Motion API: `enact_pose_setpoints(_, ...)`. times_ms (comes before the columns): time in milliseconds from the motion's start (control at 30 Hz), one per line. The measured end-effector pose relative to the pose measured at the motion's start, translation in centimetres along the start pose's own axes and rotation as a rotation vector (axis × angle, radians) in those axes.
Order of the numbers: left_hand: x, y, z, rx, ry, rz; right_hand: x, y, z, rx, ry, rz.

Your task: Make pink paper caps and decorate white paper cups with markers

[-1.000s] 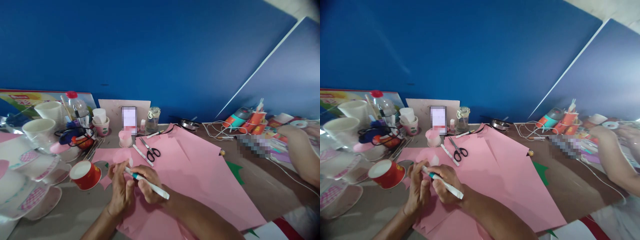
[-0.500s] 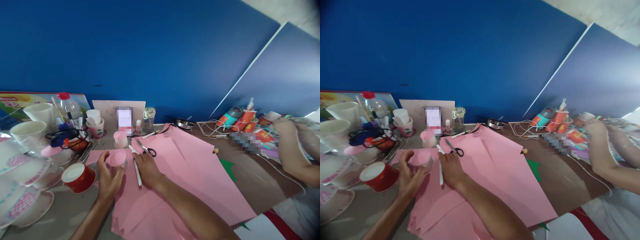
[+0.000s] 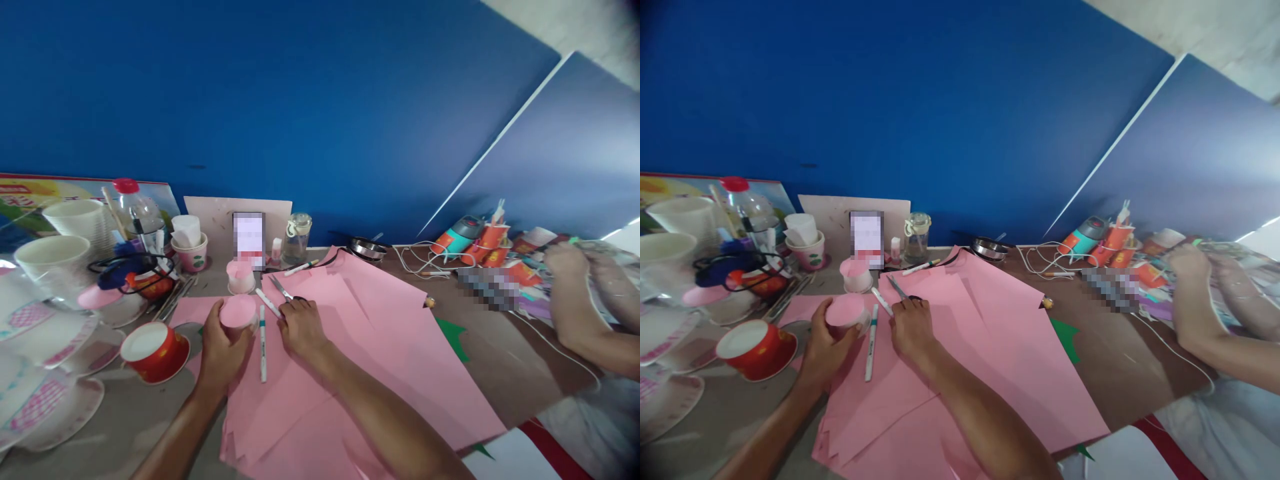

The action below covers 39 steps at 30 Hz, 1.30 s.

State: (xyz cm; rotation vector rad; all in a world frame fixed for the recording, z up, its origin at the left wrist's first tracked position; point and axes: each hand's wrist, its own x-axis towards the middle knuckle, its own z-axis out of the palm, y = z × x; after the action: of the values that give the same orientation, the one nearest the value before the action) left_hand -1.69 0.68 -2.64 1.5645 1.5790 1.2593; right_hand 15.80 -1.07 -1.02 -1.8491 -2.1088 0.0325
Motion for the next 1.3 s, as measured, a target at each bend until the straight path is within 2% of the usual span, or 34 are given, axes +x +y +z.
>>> enact_pose_setpoints(133, -0.1, -0.4, 0.1, 0.026, -0.026, 0.022, 0.1, 0.1, -0.1, 0.089, 0.083, 0.029)
enact_pose_setpoints(267, -0.2, -0.2, 0.0, 0.012, -0.037, 0.06, 0.4, 0.4, -0.3, 0.521, 0.233, 0.185)
enact_pose_setpoints(333, -0.3, 0.1, -0.3, -0.005, 0.004, 0.124, 0.4, 0.4, -0.5, 0.753, 0.262, 0.212)
enact_pose_setpoints(433, -0.5, 0.4, -1.0, 0.015, 0.143, 0.319, 0.2, -0.2, -1.2, 1.067, 0.216, 0.179)
enact_pose_setpoints(500, -0.5, 0.6, -1.5, 0.025, 0.225, 0.456, -0.1, -1.0, -1.8, 1.208, 0.144, 0.108)
enact_pose_setpoints(600, -0.8, 0.9, -2.0, -0.083, 0.227, 0.568, -0.8, -2.4, -2.7, 1.259, 0.017, -0.017)
enact_pose_setpoints(667, -1.2, 1.4, -2.1, -0.231, 0.153, 0.516, -1.3, -3.2, -3.2, 1.224, -0.052, -0.077)
enact_pose_setpoints(767, -1.6, 2.6, -2.3, -0.437, 0.027, 0.281, -1.7, -3.8, -3.6, 1.155, -0.126, -0.133)
enact_pose_setpoints(833, -1.8, 3.3, -2.4, -0.54, 0.001, 0.157, -1.9, -3.9, -3.6, 1.156, -0.173, -0.147)
enact_pose_setpoints(933, -1.5, 3.6, -2.7, -0.655, -0.012, 0.052, -1.9, -3.7, -3.3, 1.229, -0.27, -0.135)
enact_pose_setpoints(1033, -1.0, 3.2, -2.8, -0.68, 0.017, 0.02, -1.9, -3.6, -2.9, 1.296, -0.33, -0.082)
enact_pose_setpoints(1133, -0.7, 3.0, -2.8, -0.695, 0.036, 0.023, -1.9, -3.8, -2.9, 1.305, -0.308, -0.019)
enact_pose_setpoints(1300, -1.5, 3.7, -2.5, -0.732, -0.115, 0.073, -1.7, -4.4, -4.1, 1.288, -0.274, 0.021)
